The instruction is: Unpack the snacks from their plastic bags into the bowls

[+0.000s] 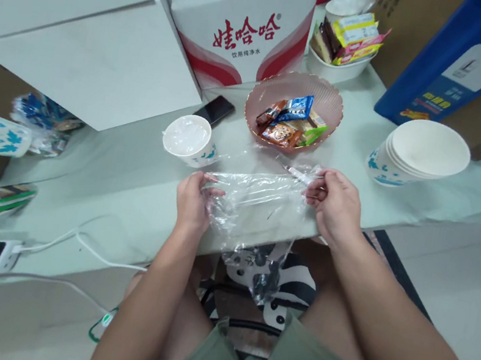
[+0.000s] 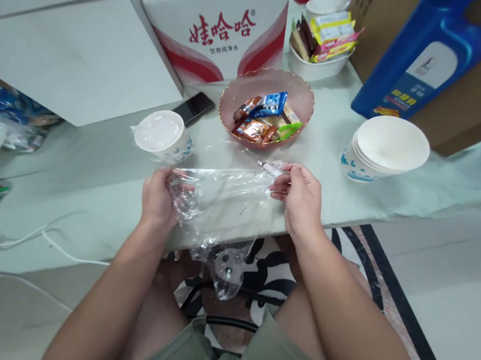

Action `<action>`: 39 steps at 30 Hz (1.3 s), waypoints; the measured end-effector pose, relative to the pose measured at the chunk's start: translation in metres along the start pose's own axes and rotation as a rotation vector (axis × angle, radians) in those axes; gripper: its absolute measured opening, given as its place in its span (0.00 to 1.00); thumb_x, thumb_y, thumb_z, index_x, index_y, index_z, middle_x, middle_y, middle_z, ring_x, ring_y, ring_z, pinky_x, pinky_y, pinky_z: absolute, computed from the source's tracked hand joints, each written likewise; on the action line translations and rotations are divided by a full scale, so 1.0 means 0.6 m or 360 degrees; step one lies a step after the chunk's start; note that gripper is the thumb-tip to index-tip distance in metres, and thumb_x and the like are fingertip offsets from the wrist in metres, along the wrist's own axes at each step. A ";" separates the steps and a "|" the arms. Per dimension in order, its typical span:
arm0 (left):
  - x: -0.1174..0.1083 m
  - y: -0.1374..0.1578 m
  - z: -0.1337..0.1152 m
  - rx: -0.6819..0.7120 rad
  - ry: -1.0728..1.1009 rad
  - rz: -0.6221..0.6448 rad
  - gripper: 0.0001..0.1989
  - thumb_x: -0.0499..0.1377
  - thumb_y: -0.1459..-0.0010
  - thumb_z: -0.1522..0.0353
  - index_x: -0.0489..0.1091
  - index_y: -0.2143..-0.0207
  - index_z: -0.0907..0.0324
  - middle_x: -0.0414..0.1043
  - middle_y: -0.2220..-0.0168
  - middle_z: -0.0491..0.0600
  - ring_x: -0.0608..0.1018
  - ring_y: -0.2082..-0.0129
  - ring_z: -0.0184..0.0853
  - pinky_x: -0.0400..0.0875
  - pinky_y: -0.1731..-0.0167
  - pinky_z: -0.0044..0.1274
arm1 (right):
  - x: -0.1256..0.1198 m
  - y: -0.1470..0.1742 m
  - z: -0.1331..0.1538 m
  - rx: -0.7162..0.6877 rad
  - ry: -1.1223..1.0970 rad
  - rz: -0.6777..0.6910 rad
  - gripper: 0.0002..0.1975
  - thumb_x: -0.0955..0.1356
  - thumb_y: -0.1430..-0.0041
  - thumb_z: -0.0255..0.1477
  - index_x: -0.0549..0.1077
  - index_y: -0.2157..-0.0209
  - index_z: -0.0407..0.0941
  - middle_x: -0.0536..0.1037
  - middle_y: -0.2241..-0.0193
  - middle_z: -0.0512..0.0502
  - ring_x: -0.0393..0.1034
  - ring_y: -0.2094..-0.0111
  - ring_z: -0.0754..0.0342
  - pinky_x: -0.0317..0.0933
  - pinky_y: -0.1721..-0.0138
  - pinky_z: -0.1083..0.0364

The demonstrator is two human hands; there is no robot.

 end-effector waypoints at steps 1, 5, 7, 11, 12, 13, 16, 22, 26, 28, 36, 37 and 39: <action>-0.001 0.001 0.002 -0.0054 0.0020 0.0004 0.10 0.57 0.48 0.64 0.66 0.79 0.59 0.73 0.75 0.43 0.74 0.85 0.25 0.52 0.90 0.17 | -0.005 0.002 0.002 -0.0005 -0.0053 -0.0032 0.16 0.71 0.45 0.47 0.71 0.67 0.48 0.71 0.78 0.54 0.69 0.79 0.59 0.66 0.78 0.59; -0.002 0.014 0.004 -0.0170 0.0084 0.0045 0.10 0.60 0.51 0.65 0.63 0.79 0.59 0.70 0.77 0.42 0.75 0.84 0.26 0.48 0.90 0.17 | 0.020 0.020 -0.018 0.0180 -0.0120 0.0118 0.19 0.74 0.50 0.46 0.72 0.60 0.50 0.79 0.66 0.50 0.75 0.71 0.57 0.71 0.74 0.57; 0.000 0.018 0.000 -0.0137 0.0097 0.0066 0.09 0.60 0.51 0.64 0.66 0.77 0.59 0.70 0.76 0.42 0.76 0.83 0.27 0.50 0.89 0.17 | 0.042 0.032 -0.034 0.0294 0.0086 0.0270 0.18 0.76 0.52 0.38 0.72 0.60 0.49 0.79 0.67 0.50 0.75 0.71 0.56 0.71 0.74 0.57; -0.004 0.014 -0.013 -0.0019 0.0114 0.0072 0.09 0.60 0.50 0.64 0.68 0.78 0.60 0.70 0.78 0.43 0.75 0.84 0.27 0.54 0.87 0.18 | 0.046 0.036 -0.039 0.0282 0.0318 0.0338 0.09 0.72 0.51 0.26 0.72 0.66 0.46 0.78 0.72 0.49 0.73 0.76 0.58 0.67 0.77 0.58; -0.009 0.011 -0.016 -0.0002 0.0119 0.0043 0.09 0.59 0.50 0.65 0.67 0.78 0.60 0.69 0.79 0.42 0.74 0.85 0.27 0.55 0.87 0.18 | 0.041 0.032 -0.036 0.0265 0.0291 0.0334 0.09 0.71 0.52 0.25 0.72 0.66 0.46 0.79 0.71 0.49 0.73 0.76 0.58 0.68 0.77 0.58; -0.015 0.008 -0.018 0.0009 0.0126 0.0014 0.08 0.59 0.50 0.66 0.67 0.79 0.60 0.68 0.80 0.42 0.74 0.85 0.27 0.58 0.86 0.18 | 0.036 0.028 -0.032 0.0248 0.0254 0.0329 0.10 0.71 0.53 0.24 0.71 0.65 0.46 0.80 0.70 0.49 0.73 0.75 0.58 0.68 0.76 0.58; -0.026 0.002 -0.023 0.0012 0.0166 -0.0034 0.08 0.58 0.51 0.68 0.64 0.81 0.59 0.66 0.82 0.40 0.72 0.86 0.26 0.62 0.84 0.18 | 0.012 0.012 -0.018 0.0148 0.0152 0.0253 0.14 0.72 0.53 0.26 0.71 0.62 0.47 0.81 0.68 0.50 0.72 0.76 0.60 0.69 0.77 0.59; -0.002 0.014 -0.001 -0.0329 0.0226 0.0203 0.05 0.59 0.53 0.69 0.65 0.77 0.58 0.71 0.79 0.42 0.76 0.84 0.28 0.63 0.87 0.17 | 0.001 0.013 -0.003 -0.0045 -0.0124 0.0159 0.27 0.77 0.53 0.30 0.66 0.52 0.54 0.79 0.55 0.51 0.78 0.61 0.55 0.76 0.60 0.53; 0.013 0.022 0.007 -0.0415 0.0162 0.0390 0.04 0.60 0.52 0.68 0.66 0.75 0.58 0.74 0.76 0.44 0.79 0.80 0.30 0.70 0.83 0.18 | 0.033 0.032 -0.036 0.0273 -0.0001 0.0301 0.19 0.77 0.52 0.32 0.70 0.59 0.48 0.80 0.66 0.49 0.77 0.69 0.55 0.75 0.65 0.54; 0.009 0.018 0.010 -0.0389 0.0032 0.0408 0.04 0.61 0.52 0.68 0.68 0.74 0.59 0.75 0.75 0.45 0.80 0.79 0.31 0.73 0.80 0.18 | 0.025 0.030 -0.022 0.0180 0.0092 0.0186 0.10 0.74 0.47 0.32 0.71 0.64 0.47 0.77 0.72 0.52 0.72 0.76 0.59 0.70 0.74 0.59; -0.010 -0.004 0.012 -0.0219 -0.0244 0.0363 0.08 0.64 0.51 0.68 0.72 0.67 0.60 0.71 0.78 0.42 0.73 0.81 0.24 0.64 0.83 0.13 | -0.012 0.033 0.064 -0.0594 0.0280 -0.0078 0.11 0.66 0.34 0.42 0.71 0.62 0.49 0.71 0.79 0.56 0.54 0.88 0.63 0.47 0.87 0.60; -0.006 -0.004 0.014 -0.0215 -0.0232 0.0401 0.11 0.65 0.52 0.69 0.73 0.64 0.60 0.73 0.74 0.44 0.76 0.78 0.26 0.68 0.79 0.15 | -0.012 0.033 0.064 -0.0606 0.0281 -0.0080 0.11 0.66 0.33 0.43 0.71 0.62 0.49 0.70 0.79 0.56 0.54 0.88 0.63 0.46 0.87 0.60; 0.010 0.002 0.017 -0.0174 -0.0247 0.0566 0.21 0.67 0.56 0.70 0.72 0.56 0.58 0.78 0.62 0.48 0.81 0.67 0.31 0.76 0.69 0.20 | -0.011 0.032 0.060 -0.0602 0.0273 -0.0077 0.12 0.66 0.33 0.43 0.71 0.62 0.49 0.70 0.80 0.56 0.54 0.88 0.63 0.45 0.87 0.59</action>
Point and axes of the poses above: each hand's wrist, its own y-axis away from the middle knuckle, its own x-axis out of the palm, z = x × y, the point moved 10 cm from there along -y, towards the middle knuckle
